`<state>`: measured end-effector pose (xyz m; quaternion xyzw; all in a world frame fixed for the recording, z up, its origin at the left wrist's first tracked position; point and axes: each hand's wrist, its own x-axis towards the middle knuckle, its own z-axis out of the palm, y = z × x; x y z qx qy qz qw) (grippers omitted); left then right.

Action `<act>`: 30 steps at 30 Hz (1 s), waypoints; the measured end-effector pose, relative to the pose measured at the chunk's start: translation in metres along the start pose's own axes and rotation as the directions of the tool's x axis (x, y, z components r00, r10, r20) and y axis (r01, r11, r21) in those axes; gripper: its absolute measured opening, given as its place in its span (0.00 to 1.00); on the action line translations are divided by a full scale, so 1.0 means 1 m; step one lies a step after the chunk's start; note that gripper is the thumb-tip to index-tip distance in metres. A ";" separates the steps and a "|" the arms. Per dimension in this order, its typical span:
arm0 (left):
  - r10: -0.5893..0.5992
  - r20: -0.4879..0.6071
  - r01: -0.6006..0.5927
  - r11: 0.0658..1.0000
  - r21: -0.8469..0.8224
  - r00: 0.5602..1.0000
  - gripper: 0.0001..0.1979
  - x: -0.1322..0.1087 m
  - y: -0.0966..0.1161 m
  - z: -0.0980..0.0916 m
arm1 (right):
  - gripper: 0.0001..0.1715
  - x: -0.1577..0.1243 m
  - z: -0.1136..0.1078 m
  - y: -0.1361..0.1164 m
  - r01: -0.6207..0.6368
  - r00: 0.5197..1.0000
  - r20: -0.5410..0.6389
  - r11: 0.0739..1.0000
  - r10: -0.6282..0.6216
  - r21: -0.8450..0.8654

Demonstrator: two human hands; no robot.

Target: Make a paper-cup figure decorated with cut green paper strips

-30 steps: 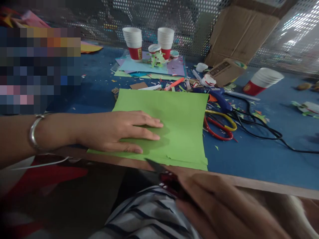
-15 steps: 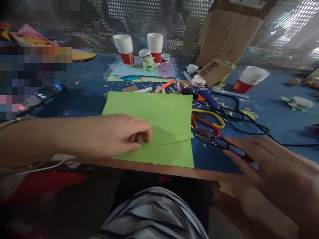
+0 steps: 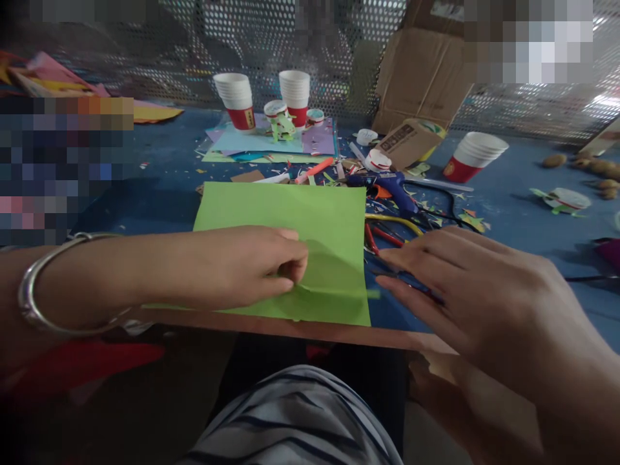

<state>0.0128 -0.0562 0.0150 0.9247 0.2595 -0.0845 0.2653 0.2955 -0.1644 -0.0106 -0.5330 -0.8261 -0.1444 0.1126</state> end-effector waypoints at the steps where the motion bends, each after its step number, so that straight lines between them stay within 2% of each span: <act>1: -0.006 -0.008 0.006 1.000 -0.012 1.000 0.06 0.002 -0.001 -0.003 | 0.19 0.008 -0.002 -0.002 0.077 0.997 -0.013 0.996 -0.076 0.043; 3: -0.016 -0.071 0.013 0.998 -0.054 0.997 0.06 0.007 -0.005 -0.010 | 0.15 0.025 -0.006 -0.004 0.155 0.984 -0.101 0.987 -0.149 0.046; 5: -0.017 -0.207 -0.012 0.990 -0.140 0.978 0.04 0.014 -0.012 -0.018 | 0.13 0.042 -0.010 -0.005 0.162 0.977 -0.150 0.986 -0.154 0.041; 8: -0.088 -0.437 -0.107 0.909 -0.402 0.895 0.10 0.028 -0.022 -0.024 | 0.14 0.066 -0.013 -0.007 0.134 0.961 -0.243 0.991 -0.129 0.006; 10: -0.181 -0.520 -0.214 0.763 -0.610 0.835 0.17 0.037 -0.026 -0.021 | 0.15 0.078 -0.010 -0.009 0.165 0.928 -0.335 0.986 -0.164 -0.028; 12: -0.261 -0.538 -0.308 0.591 -0.745 0.802 0.24 0.044 -0.028 -0.014 | 0.15 0.085 -0.004 -0.011 0.234 0.891 -0.384 0.970 -0.241 -0.065; 15: -0.395 -0.494 -0.371 0.349 -0.860 0.774 0.27 0.051 -0.024 -0.004 | 0.19 0.090 0.012 -0.015 0.320 0.869 -0.352 0.937 -0.348 -0.137; 18: -0.500 -0.408 -0.383 0.159 -0.910 0.764 0.19 0.053 -0.018 -0.002 | 0.20 0.092 0.027 -0.022 0.385 0.857 -0.318 0.914 -0.405 -0.128; 21: -0.526 -0.359 -0.403 0.035 -0.915 0.771 0.12 0.053 -0.014 -0.004 | 0.13 0.096 0.033 -0.033 0.427 0.840 -0.327 0.900 -0.432 -0.092; 25: -0.516 -0.387 -0.463 -0.020 -0.886 0.764 0.12 0.051 -0.013 -0.005 | 0.08 0.100 0.033 -0.043 0.416 0.834 -0.419 0.908 -0.359 0.051; 28: -0.499 -0.452 -0.495 0.052 -0.867 0.739 0.11 0.051 -0.015 -0.001 | 0.07 0.098 0.032 -0.044 0.422 0.833 -0.457 0.893 -0.313 0.158; 30: -0.477 -0.495 -0.499 0.130 -0.857 0.726 0.11 0.052 -0.018 0.002 | 0.12 0.095 0.031 -0.042 0.388 0.843 -0.478 0.895 -0.248 0.221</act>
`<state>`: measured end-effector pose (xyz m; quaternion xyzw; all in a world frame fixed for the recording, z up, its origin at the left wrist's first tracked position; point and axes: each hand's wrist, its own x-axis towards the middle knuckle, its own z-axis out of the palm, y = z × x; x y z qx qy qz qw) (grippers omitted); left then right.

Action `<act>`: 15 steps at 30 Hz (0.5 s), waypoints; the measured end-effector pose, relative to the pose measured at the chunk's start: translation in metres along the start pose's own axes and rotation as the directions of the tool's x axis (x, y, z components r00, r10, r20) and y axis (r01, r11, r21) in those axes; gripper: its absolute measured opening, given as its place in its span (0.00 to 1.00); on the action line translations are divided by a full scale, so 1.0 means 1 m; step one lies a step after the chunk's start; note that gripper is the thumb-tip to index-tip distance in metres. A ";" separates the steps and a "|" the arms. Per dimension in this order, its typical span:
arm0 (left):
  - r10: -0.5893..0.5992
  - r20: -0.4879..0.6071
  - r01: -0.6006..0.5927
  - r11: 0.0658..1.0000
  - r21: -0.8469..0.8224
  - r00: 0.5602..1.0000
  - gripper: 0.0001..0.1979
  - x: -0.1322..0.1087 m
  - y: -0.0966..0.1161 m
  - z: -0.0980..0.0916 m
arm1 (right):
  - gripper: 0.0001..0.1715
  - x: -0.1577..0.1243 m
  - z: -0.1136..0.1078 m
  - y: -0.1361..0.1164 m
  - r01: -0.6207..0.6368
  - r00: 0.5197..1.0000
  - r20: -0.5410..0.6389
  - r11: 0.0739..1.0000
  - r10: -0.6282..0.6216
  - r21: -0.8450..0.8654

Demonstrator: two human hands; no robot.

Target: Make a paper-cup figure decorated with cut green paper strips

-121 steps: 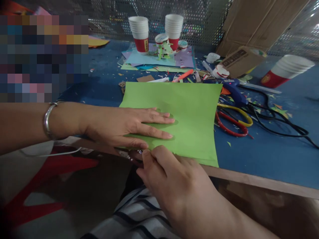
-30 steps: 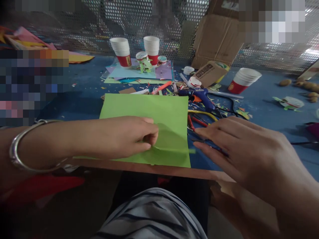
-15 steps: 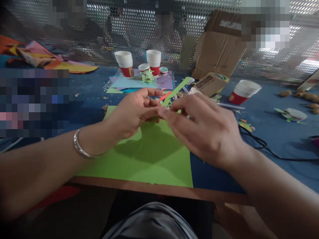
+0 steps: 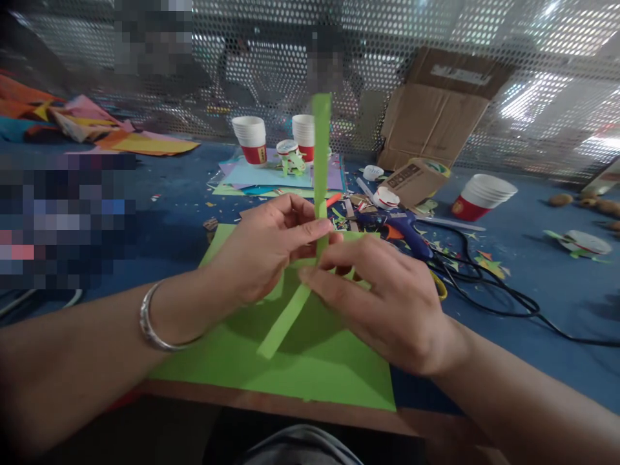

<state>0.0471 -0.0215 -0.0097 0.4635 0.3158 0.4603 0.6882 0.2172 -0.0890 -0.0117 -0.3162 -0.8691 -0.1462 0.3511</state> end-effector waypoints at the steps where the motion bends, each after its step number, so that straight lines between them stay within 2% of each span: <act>1: 0.003 0.013 -0.004 0.999 0.032 1.000 0.11 0.001 -0.001 -0.002 | 0.14 0.000 -0.001 0.000 -0.063 0.998 -0.030 0.998 0.064 0.023; 4: -0.088 0.062 0.081 0.990 0.111 0.994 0.11 0.003 -0.003 -0.005 | 0.13 0.001 -0.002 0.001 -0.294 0.944 -0.120 0.948 0.308 0.120; 7: -0.168 0.079 0.155 0.976 0.150 0.983 0.08 0.004 -0.004 -0.005 | 0.08 0.003 0.000 0.005 -0.438 0.877 -0.119 0.876 0.465 0.200; 10: -0.189 0.084 0.173 0.969 0.175 0.978 0.09 0.002 -0.004 -0.002 | 0.06 0.003 0.001 0.010 -0.547 0.817 -0.045 0.797 0.575 0.255; 15: -0.286 0.094 0.261 0.941 0.215 0.954 0.12 -0.001 -0.002 0.002 | 0.07 0.000 0.001 0.020 -0.631 0.750 0.061 0.686 0.659 0.362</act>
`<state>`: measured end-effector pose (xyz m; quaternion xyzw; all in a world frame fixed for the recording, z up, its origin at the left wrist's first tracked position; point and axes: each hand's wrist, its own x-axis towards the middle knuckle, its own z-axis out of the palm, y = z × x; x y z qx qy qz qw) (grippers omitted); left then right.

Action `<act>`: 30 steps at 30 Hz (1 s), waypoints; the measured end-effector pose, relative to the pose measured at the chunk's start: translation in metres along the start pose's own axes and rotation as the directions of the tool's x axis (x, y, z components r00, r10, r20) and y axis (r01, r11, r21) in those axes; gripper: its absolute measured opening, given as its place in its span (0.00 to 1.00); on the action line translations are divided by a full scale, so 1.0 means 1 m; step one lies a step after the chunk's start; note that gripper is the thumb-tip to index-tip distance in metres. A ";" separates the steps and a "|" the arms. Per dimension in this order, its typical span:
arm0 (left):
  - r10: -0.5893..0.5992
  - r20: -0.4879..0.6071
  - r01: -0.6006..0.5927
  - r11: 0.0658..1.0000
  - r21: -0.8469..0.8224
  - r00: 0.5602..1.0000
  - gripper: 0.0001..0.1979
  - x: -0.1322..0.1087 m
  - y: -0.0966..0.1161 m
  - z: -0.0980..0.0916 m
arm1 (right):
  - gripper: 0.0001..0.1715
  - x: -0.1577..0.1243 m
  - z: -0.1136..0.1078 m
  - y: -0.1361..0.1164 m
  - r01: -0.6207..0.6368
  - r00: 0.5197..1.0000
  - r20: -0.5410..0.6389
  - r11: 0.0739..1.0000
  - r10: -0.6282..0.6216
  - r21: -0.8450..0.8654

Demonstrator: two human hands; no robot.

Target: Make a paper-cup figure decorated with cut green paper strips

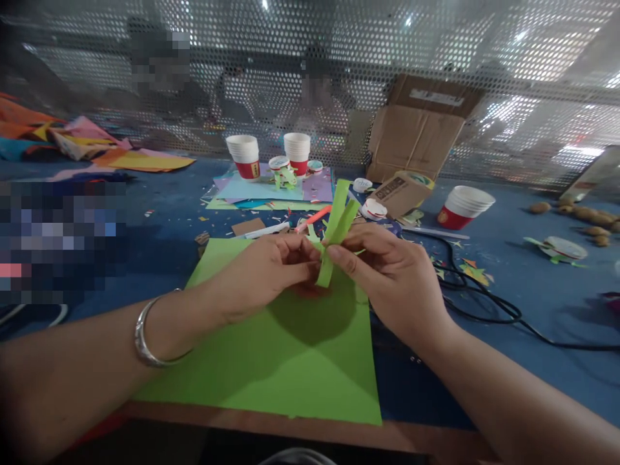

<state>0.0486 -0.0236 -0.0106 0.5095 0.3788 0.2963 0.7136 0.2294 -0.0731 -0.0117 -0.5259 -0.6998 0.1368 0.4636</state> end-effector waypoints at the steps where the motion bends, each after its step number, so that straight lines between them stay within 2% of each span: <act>1: -0.021 0.012 0.021 1.000 0.006 1.000 0.12 0.000 0.000 0.000 | 0.08 0.001 0.000 0.001 -0.023 1.000 0.006 0.999 0.023 0.026; 7: -0.060 0.071 0.054 0.995 0.084 0.996 0.10 -0.004 0.002 0.000 | 0.06 0.002 0.002 0.001 -0.178 0.984 0.063 0.960 0.168 0.218; 10: -0.054 0.087 0.045 0.994 0.100 0.995 0.09 -0.007 0.003 0.000 | 0.05 0.002 0.003 0.002 -0.205 0.979 0.054 0.934 0.198 0.293; 12: 0.015 0.100 -0.028 0.992 0.121 0.995 0.11 -0.008 0.001 -0.001 | 0.09 0.002 0.004 0.004 -0.205 0.978 0.036 0.927 0.204 0.315; 15: 0.151 0.121 -0.177 0.955 0.238 0.981 0.12 -0.008 -0.005 -0.003 | 0.20 0.002 0.005 0.008 -0.205 0.976 0.013 0.905 0.216 0.373; 17: 0.181 0.131 -0.212 0.934 0.289 0.975 0.09 -0.006 -0.008 -0.004 | 0.27 0.001 0.006 0.010 -0.206 0.976 0.019 0.887 0.218 0.413; 20: 0.165 0.126 -0.196 0.934 0.297 0.978 0.07 -0.004 -0.011 -0.005 | 0.31 0.001 0.006 0.009 -0.192 0.979 0.019 0.890 0.202 0.414; 25: 0.137 0.098 -0.161 0.942 0.295 0.986 0.08 -0.005 -0.009 -0.005 | 0.29 0.003 0.005 0.004 -0.150 0.983 -0.038 0.909 0.179 0.389; 30: 0.083 0.101 -0.105 0.966 0.236 0.991 0.08 -0.005 -0.009 -0.004 | 0.35 0.005 0.002 0.004 -0.201 0.971 -0.027 0.875 0.237 0.441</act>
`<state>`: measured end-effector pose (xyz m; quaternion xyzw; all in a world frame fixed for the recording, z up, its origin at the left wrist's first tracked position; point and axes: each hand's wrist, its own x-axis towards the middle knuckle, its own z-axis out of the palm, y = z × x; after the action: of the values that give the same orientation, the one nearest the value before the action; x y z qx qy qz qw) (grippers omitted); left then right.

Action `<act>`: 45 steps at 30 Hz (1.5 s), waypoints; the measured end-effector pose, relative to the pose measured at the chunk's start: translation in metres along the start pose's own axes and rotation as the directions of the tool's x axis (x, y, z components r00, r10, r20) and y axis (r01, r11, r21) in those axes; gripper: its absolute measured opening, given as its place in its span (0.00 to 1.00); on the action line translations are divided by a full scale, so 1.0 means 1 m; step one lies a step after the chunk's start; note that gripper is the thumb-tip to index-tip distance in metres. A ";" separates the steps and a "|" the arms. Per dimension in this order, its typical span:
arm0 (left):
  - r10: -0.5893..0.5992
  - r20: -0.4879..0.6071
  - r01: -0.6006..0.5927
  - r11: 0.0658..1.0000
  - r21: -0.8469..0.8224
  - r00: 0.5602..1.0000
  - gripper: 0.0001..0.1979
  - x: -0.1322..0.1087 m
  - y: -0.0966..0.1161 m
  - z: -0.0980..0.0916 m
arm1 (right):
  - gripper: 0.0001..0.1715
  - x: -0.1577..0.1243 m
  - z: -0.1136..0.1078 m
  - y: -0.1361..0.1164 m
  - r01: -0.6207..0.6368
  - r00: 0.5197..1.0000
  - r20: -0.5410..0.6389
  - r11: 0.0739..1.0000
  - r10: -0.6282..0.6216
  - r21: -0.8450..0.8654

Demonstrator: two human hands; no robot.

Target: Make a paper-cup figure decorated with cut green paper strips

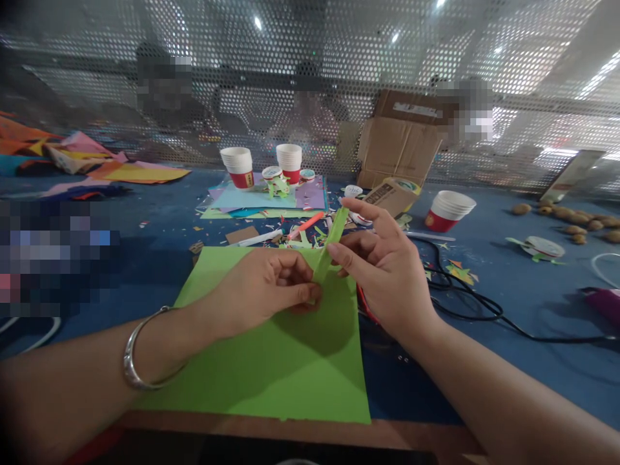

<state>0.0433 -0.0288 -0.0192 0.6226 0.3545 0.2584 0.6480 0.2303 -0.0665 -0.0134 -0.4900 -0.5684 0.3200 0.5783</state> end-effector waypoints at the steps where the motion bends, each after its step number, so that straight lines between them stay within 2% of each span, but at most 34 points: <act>1: -0.005 0.006 0.005 1.000 -0.012 1.000 0.08 0.000 -0.001 0.000 | 0.36 0.000 -0.001 0.000 -0.006 1.000 -0.004 1.000 0.006 0.015; 6: 0.001 0.037 -0.002 0.999 0.044 0.999 0.08 0.000 -0.002 -0.001 | 0.34 0.001 -0.001 0.000 -0.022 1.000 -0.006 1.000 0.022 0.018; 11: 0.163 0.028 -0.165 0.957 0.238 0.986 0.09 -0.004 0.003 -0.004 | 0.31 0.000 0.000 -0.003 0.058 0.998 0.018 0.991 -0.056 -0.118; 15: 0.216 0.008 -0.208 0.928 0.308 0.976 0.11 -0.003 0.005 -0.003 | 0.27 0.000 0.000 -0.003 0.134 0.990 0.056 0.973 -0.126 -0.188; 21: 0.131 0.048 -0.139 0.953 0.268 0.990 0.11 -0.002 0.008 -0.004 | 0.25 0.000 -0.001 0.000 0.080 0.996 0.055 0.986 -0.072 -0.147; 27: 0.002 0.149 -0.009 0.999 0.048 0.989 0.11 -0.003 0.005 -0.005 | 0.25 0.001 -0.004 0.004 0.047 0.999 0.013 0.993 -0.046 -0.108; 30: -0.019 0.165 0.020 1.000 -0.006 0.986 0.10 -0.004 0.004 -0.005 | 0.26 0.001 -0.005 0.005 0.038 0.999 0.000 0.994 -0.039 -0.098; 39: -0.029 0.211 0.017 0.998 0.055 0.977 0.15 -0.006 0.003 -0.006 | 0.27 0.000 -0.004 0.003 -0.004 0.998 0.057 1.000 0.003 0.011; 43: -0.031 0.272 0.005 0.996 0.094 0.962 0.13 -0.008 0.005 -0.007 | 0.23 0.000 -0.005 0.005 0.005 0.999 0.040 1.000 -0.004 -0.025; 45: -0.002 0.253 -0.030 0.992 0.121 0.968 0.12 -0.009 0.008 -0.007 | 0.23 0.000 -0.005 0.005 0.024 0.999 0.047 0.999 -0.021 -0.048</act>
<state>0.0332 -0.0303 -0.0102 0.6918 0.2802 0.1592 0.6462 0.2365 -0.0661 -0.0177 -0.4899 -0.5949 0.3110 0.5563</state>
